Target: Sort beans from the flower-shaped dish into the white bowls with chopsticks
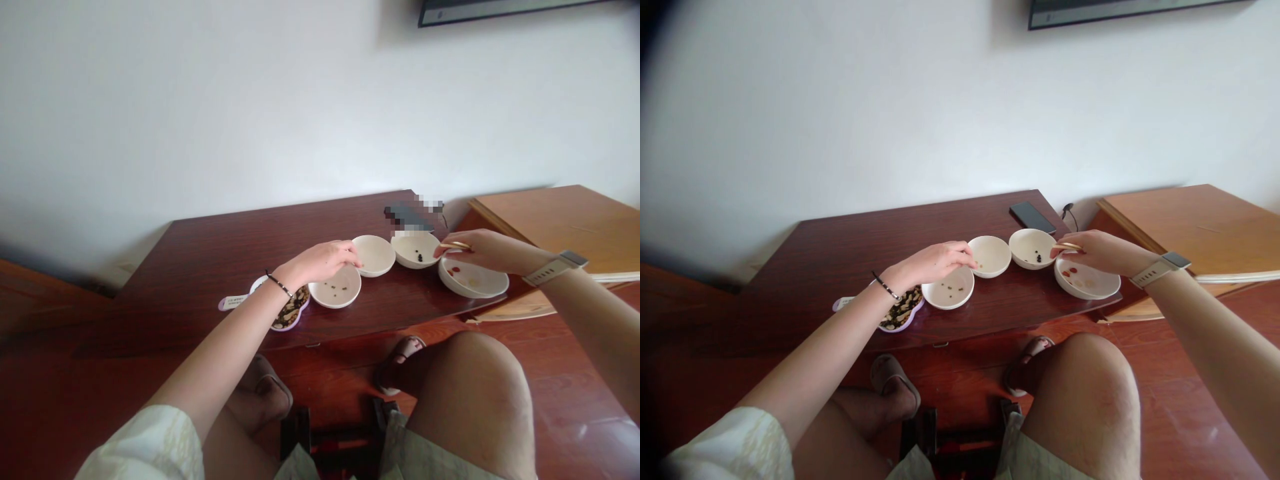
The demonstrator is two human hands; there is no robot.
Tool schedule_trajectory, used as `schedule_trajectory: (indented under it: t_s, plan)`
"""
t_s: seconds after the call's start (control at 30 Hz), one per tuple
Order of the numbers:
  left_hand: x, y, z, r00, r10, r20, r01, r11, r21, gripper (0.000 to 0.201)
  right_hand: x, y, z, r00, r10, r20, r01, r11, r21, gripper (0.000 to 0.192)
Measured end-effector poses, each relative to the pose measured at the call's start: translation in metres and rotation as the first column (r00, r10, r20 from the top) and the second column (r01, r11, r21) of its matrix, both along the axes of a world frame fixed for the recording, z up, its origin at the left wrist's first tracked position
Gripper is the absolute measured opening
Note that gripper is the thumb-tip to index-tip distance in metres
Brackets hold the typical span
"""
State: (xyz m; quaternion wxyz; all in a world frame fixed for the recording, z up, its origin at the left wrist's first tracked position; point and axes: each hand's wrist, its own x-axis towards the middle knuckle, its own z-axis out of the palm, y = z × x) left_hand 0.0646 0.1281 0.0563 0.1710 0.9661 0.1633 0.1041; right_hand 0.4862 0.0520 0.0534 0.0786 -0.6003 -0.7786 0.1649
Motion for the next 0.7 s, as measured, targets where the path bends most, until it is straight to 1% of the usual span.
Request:
schedule_trajectory:
  t_s: [0.1, 0.23, 0.33, 0.4, 0.43, 0.5, 0.53, 0.6, 0.7]
  plan:
    - [-0.007, 0.004, -0.003, 0.999, 0.036, -0.017, -0.035, 0.999, 0.042, 0.044, 0.0, 0.0, 0.001, 0.996, 0.09, -0.002, -0.09, 0.995, -0.041, 0.031]
    - [-0.018, 0.013, -0.009, 0.996, 0.086, -0.018, -0.084, 0.993, 0.088, 0.044, -0.001, 0.007, -0.001, 0.991, 0.135, 0.003, -0.135, 0.989, -0.063, 0.033]
    - [-0.025, 0.022, -0.01, 0.99, 0.134, -0.033, -0.129, 0.985, 0.114, 0.047, -0.002, 0.013, -0.002, 0.988, 0.153, 0.005, -0.153, 0.986, -0.072, 0.031]
    - [-0.028, 0.03, -0.008, 0.984, 0.173, -0.041, -0.169, 0.982, 0.085, 0.054, -0.003, 0.017, -0.001, 0.987, 0.162, 0.005, -0.162, 0.984, -0.071, 0.031]
    - [-0.03, 0.034, -0.007, 0.978, 0.205, -0.045, -0.202, 0.978, 0.058, 0.061, -0.004, 0.019, 0.0, 0.986, 0.165, 0.004, -0.164, 0.984, -0.069, 0.03]
    - [-0.033, 0.044, -0.005, 0.963, 0.253, -0.091, -0.253, 0.967, 0.017, 0.069, -0.008, 0.021, 0.002, 0.985, 0.173, 0.005, -0.173, 0.983, -0.06, 0.029]
    - [-0.035, 0.05, -0.005, 0.958, 0.258, -0.129, -0.259, 0.966, 0.01, 0.067, -0.01, 0.023, 0.003, 0.983, 0.181, 0.009, -0.18, 0.982, -0.053, 0.029]
    - [-0.039, 0.06, -0.004, 0.94, 0.285, -0.189, -0.282, 0.958, 0.042, 0.059, -0.016, 0.025, 0.006, 0.98, 0.197, 0.02, -0.196, 0.98, -0.035, 0.029]
    - [-0.041, 0.074, -0.007, 0.922, 0.343, -0.18, -0.338, 0.939, 0.059, 0.056, -0.023, 0.027, 0.008, 0.981, 0.191, 0.04, -0.191, 0.982, -0.006, 0.033]
